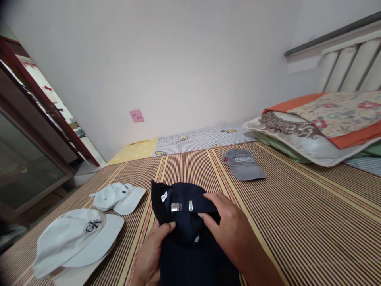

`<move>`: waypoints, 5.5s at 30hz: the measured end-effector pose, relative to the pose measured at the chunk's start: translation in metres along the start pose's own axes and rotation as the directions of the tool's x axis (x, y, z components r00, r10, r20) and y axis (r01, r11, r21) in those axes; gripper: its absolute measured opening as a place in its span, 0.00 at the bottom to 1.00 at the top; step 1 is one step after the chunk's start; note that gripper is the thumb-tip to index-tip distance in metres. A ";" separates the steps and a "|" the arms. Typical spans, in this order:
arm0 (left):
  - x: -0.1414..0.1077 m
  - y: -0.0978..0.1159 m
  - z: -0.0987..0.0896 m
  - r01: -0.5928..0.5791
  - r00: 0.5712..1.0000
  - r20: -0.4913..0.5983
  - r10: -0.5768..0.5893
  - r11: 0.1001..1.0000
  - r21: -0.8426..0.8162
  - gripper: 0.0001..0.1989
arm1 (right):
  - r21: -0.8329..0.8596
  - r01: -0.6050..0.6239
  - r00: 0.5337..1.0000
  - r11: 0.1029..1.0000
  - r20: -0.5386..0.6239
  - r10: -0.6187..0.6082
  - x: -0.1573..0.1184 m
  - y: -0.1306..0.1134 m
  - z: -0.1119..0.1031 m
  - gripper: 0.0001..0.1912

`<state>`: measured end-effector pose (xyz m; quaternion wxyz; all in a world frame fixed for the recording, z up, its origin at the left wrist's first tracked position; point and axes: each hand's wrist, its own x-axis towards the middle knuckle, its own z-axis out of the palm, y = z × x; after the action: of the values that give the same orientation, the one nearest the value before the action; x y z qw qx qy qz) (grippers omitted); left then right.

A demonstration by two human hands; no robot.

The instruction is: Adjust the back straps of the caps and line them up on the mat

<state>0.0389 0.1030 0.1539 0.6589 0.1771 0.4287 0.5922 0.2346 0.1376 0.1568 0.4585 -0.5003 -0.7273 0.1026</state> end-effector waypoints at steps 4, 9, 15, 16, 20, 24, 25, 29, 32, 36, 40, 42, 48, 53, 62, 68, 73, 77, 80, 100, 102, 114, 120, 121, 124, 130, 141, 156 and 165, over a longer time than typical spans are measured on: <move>-0.002 0.000 0.002 -0.030 0.999 0.030 0.030 1.000 -0.004 0.25 | 0.016 -0.003 1.000 1.000 0.018 0.002 0.000 0.001 0.001 0.15; -0.001 -0.002 0.004 -0.055 0.998 0.002 0.055 0.998 0.024 0.25 | 0.036 -0.011 0.999 0.999 0.034 0.010 0.000 0.002 0.000 0.14; 0.000 -0.004 0.005 -0.083 0.996 -0.012 0.084 0.996 0.042 0.26 | 0.049 -0.046 0.996 0.998 0.073 0.043 0.001 0.003 0.001 0.14; 0.000 -0.005 0.004 -0.084 0.996 -0.029 0.085 0.995 0.051 0.25 | 0.051 -0.058 0.995 0.997 0.084 0.054 0.000 0.003 0.002 0.14; 0.004 -0.008 0.001 -0.076 0.994 -0.077 0.081 0.995 0.058 0.21 | 0.074 -0.119 0.987 0.990 0.121 0.109 0.000 0.004 0.005 0.17; 0.010 -0.006 -0.002 -0.113 0.992 -0.061 0.111 0.993 -0.028 0.28 | 0.104 -0.197 0.978 0.975 0.085 0.188 0.001 0.007 0.005 0.27; 0.010 -0.004 -0.003 -0.134 0.989 -0.063 0.130 0.990 -0.051 0.30 | 0.123 -0.231 0.970 0.965 0.101 0.219 0.001 0.007 0.004 0.28; 0.007 0.004 -0.003 -0.195 0.979 -0.079 0.190 0.979 -0.058 0.36 | 0.227 -0.294 0.948 0.929 0.192 0.253 0.001 0.004 0.003 0.27; 0.000 0.003 -0.001 -0.153 0.988 -0.016 0.153 0.988 0.001 0.33 | 0.217 -0.205 0.979 0.954 0.043 0.200 0.002 -0.002 0.003 0.28; -0.006 -0.005 0.002 -0.062 0.997 0.058 0.060 0.998 0.032 0.27 | 0.153 -0.174 0.985 0.973 0.037 0.170 0.001 -0.003 0.002 0.33; -0.006 -0.004 0.006 -0.040 0.998 0.042 0.041 0.999 -0.021 0.24 | 0.152 -0.122 0.986 0.981 0.131 0.102 0.001 0.003 -0.002 0.31; -0.004 0.000 0.009 -0.104 0.995 0.001 0.104 0.992 -0.065 0.23 | 0.157 -0.088 0.987 0.984 0.145 0.065 0.002 0.003 -0.004 0.26; 0.005 0.012 0.009 -0.280 0.955 -0.111 0.273 0.958 -0.053 0.13 | 0.135 -0.100 0.989 0.986 0.125 0.083 0.003 0.002 -0.014 0.18; 0.006 0.014 0.009 -0.241 0.965 -0.133 0.227 0.966 -0.096 0.10 | 0.117 -0.138 0.987 0.983 0.103 0.126 0.003 0.011 -0.014 0.17; -0.006 0.011 0.017 -0.110 0.992 -0.080 0.101 0.988 -0.113 0.08 | 0.022 -0.102 0.990 0.995 0.096 0.100 0.003 0.025 -0.003 0.25; -0.013 0.013 0.019 -0.074 0.997 -0.016 0.072 0.986 -0.147 0.09 | -0.020 0.036 0.998 0.999 0.052 -0.035 0.003 0.020 -0.005 0.25; -0.021 0.013 0.026 -0.039 0.998 0.047 0.048 0.983 -0.178 0.12 | 0.088 0.126 0.991 0.988 -0.063 -0.120 -0.002 -0.017 -0.009 0.15; -0.023 0.011 0.028 -0.011 0.996 0.082 0.024 0.986 -0.164 0.14 | 0.189 0.148 0.989 0.971 -0.001 -0.151 -0.008 -0.035 -0.003 0.12; -0.024 0.009 0.030 0.010 0.991 0.133 0.008 0.990 -0.138 0.18 | 0.200 0.144 0.989 0.969 0.001 -0.147 -0.009 -0.036 0.002 0.12; -0.026 0.003 0.016 -0.193 0.976 0.143 0.162 0.951 0.239 0.24 | 0.372 -0.017 0.997 0.928 0.082 -0.015 -0.006 -0.037 -0.006 0.13; -0.030 0.008 0.013 -0.154 0.981 0.166 0.103 0.930 0.334 0.24 | 0.373 -0.063 0.993 0.926 0.113 0.022 -0.006 -0.035 -0.007 0.21; -0.027 0.007 0.000 -0.092 0.987 0.160 0.025 0.900 0.426 0.26 | 0.461 -0.191 0.940 0.866 0.341 0.025 -0.001 -0.044 -0.015 0.09; -0.039 0.011 -0.005 -0.091 0.982 0.178 -0.056 0.691 0.717 0.31 | 0.434 -0.281 0.843 0.856 0.538 0.004 -0.004 -0.043 -0.019 0.32; -0.036 0.010 -0.008 -0.106 0.981 0.188 -0.049 0.676 0.729 0.30 | 0.409 -0.329 0.800 0.851 0.599 0.022 -0.004 -0.045 -0.019 0.31; -0.024 0.004 -0.014 -0.130 0.984 0.180 0.001 0.693 0.709 0.29 | 0.389 -0.397 0.759 0.831 0.649 0.058 -0.001 -0.049 -0.018 0.15; -0.012 -0.003 0.003 -0.211 0.886 0.460 -0.053 0.838 0.504 0.29 | 0.424 -0.306 0.935 0.853 0.303 0.185 0.001 -0.038 -0.009 0.12; -0.012 -0.013 -0.014 -0.327 0.944 0.185 0.273 0.845 0.424 0.28 | 0.574 -0.345 0.938 0.742 0.237 0.252 -0.001 -0.041 -0.013 0.18; -0.016 0.012 -0.006 -0.348 0.921 0.344 0.184 0.787 0.510 0.18 | 0.569 -0.378 0.894 0.731 0.429 0.128 0.001 -0.050 -0.018 0.13; -0.021 0.020 0.000 -0.354 0.913 0.374 0.161 0.767 0.534 0.17 | 0.284 -0.433 0.877 0.855 0.352 0.328 -0.006 -0.048 -0.017 0.12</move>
<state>0.0280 0.0884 0.1766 0.5398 0.5207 0.4553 0.4797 0.2175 0.1041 0.1915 0.3991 -0.5240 -0.6412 0.3938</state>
